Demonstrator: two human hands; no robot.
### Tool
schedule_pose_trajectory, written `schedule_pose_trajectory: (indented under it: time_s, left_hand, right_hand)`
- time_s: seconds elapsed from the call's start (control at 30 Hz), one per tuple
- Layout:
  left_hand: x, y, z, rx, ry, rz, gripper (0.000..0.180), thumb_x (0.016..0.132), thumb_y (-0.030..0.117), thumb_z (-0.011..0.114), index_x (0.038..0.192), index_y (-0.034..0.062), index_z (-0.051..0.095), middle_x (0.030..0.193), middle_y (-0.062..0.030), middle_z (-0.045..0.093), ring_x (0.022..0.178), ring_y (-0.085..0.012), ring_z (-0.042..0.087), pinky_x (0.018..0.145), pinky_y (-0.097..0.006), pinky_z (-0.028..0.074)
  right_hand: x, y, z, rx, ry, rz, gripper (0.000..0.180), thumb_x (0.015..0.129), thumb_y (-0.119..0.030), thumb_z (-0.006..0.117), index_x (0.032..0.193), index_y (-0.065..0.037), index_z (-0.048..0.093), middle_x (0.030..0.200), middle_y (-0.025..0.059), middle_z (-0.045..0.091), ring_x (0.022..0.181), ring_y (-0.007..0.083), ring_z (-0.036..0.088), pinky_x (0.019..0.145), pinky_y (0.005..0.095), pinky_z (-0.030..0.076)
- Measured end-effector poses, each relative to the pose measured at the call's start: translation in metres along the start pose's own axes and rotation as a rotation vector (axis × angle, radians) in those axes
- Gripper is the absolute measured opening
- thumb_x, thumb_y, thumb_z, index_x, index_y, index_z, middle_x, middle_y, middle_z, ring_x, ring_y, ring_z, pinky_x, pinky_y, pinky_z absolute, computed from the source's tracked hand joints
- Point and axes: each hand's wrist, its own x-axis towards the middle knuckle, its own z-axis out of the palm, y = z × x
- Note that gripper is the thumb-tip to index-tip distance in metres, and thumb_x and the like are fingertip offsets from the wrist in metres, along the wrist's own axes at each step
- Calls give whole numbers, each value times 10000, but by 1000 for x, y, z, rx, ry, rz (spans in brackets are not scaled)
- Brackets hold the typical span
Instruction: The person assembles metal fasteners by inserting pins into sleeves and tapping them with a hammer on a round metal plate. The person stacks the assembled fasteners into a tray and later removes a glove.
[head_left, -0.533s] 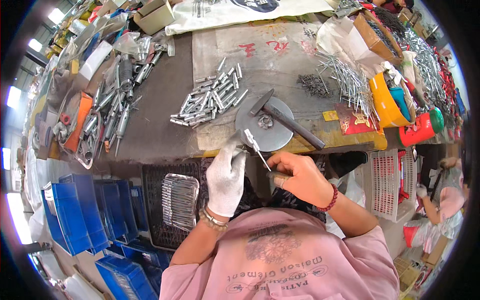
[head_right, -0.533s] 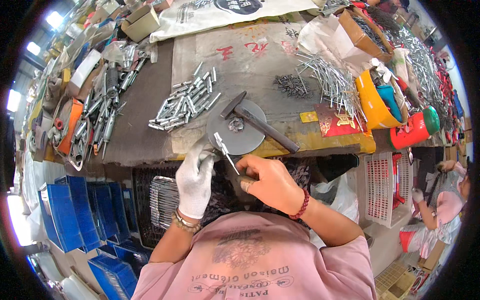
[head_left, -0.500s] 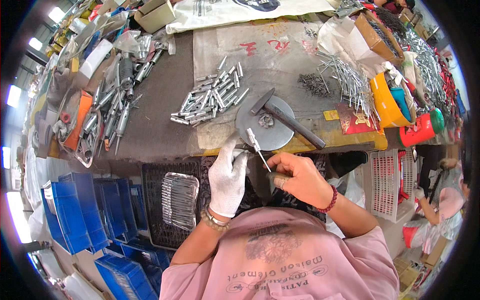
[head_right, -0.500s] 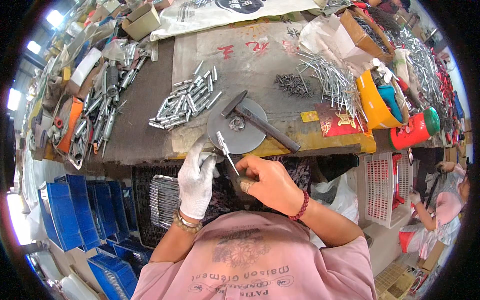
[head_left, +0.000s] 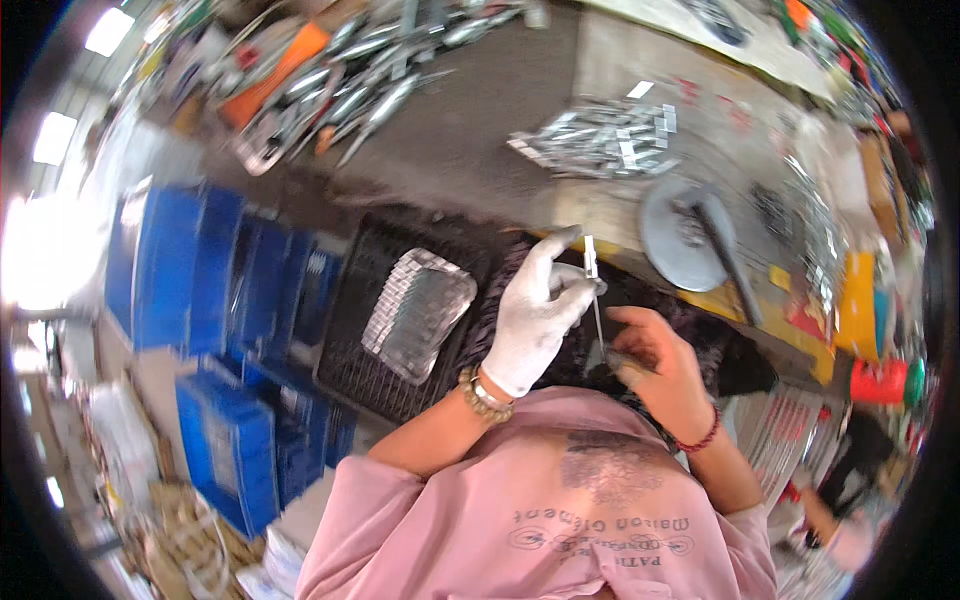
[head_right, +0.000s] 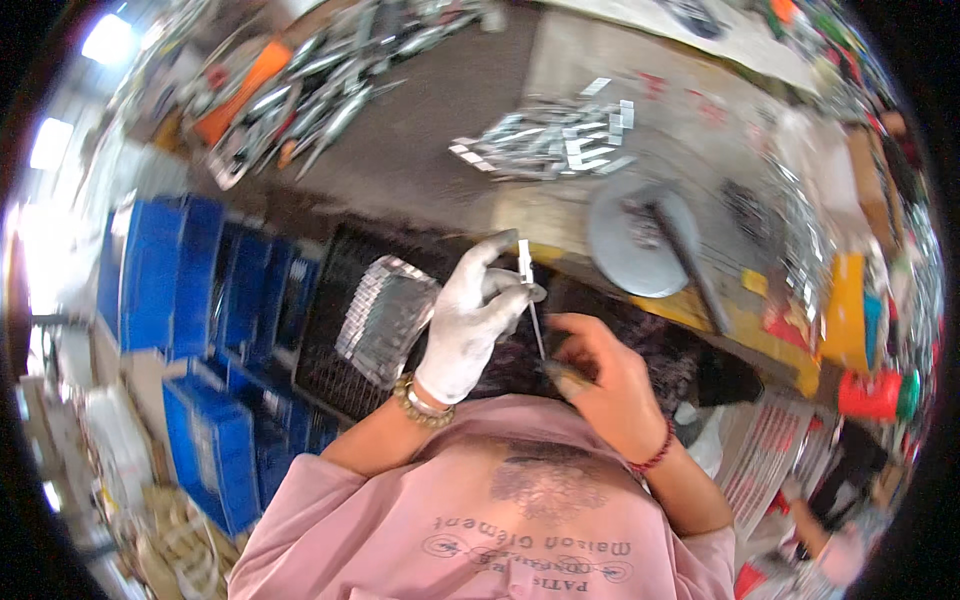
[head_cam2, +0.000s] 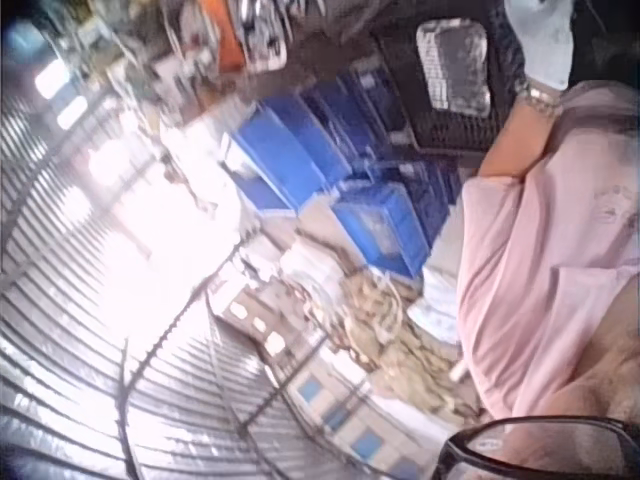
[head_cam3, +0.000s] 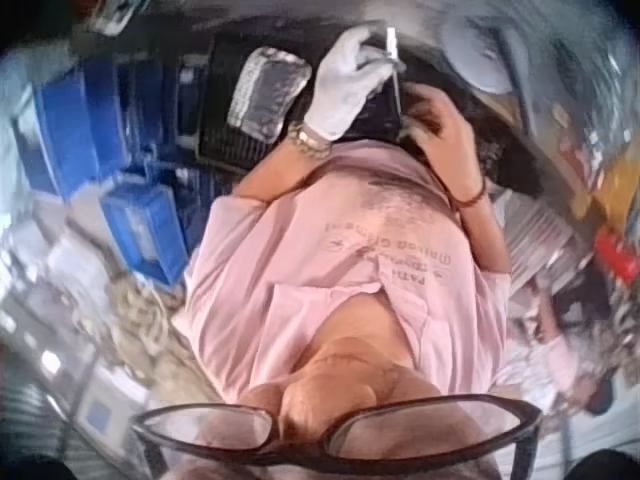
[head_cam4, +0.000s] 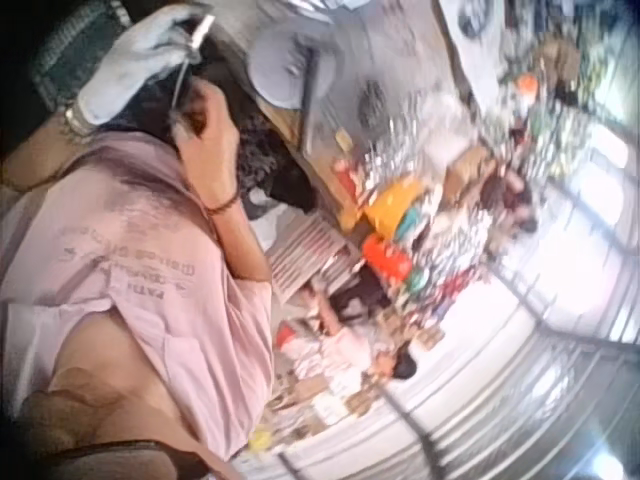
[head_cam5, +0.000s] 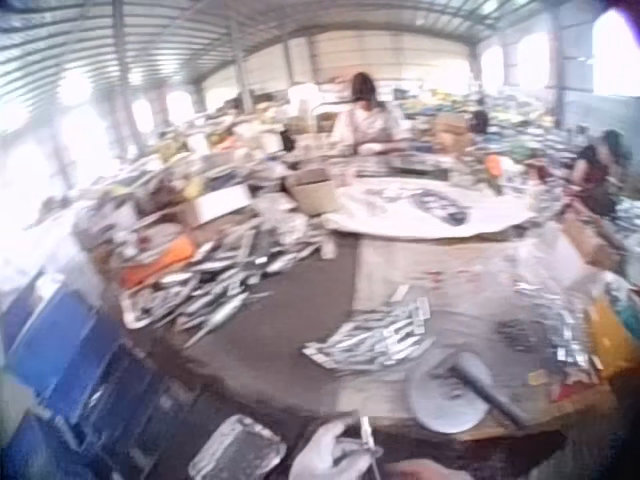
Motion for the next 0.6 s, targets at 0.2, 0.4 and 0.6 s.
schedule_pose_trajectory:
  time_s: [0.2,0.4,0.6]
  left_hand:
    - [-36,-60,-126,202,473,-95,578,989,84,708,1521,-36,515,1023,-85,764,797,-97,661,702,-252,544]
    - [-100,-164,-291,509,970,-222,525,921,89,756,1412,-40,625,1095,-145,759,892,-212,723,835,-346,578]
    - [-83,-157,-314,689,1025,-299,511,930,82,763,1412,-26,633,1155,-211,764,964,-274,749,895,-390,576]
  right_hand:
    - [3,27,-7,68,-64,152,550,942,126,664,1452,-79,624,1096,39,702,962,96,648,824,256,537]
    - [11,30,-4,160,-113,235,479,976,98,641,1431,-52,629,1100,35,701,952,85,650,820,245,548]
    - [15,30,5,127,-135,247,437,993,83,646,1409,-49,641,1088,27,700,921,87,655,816,244,548]
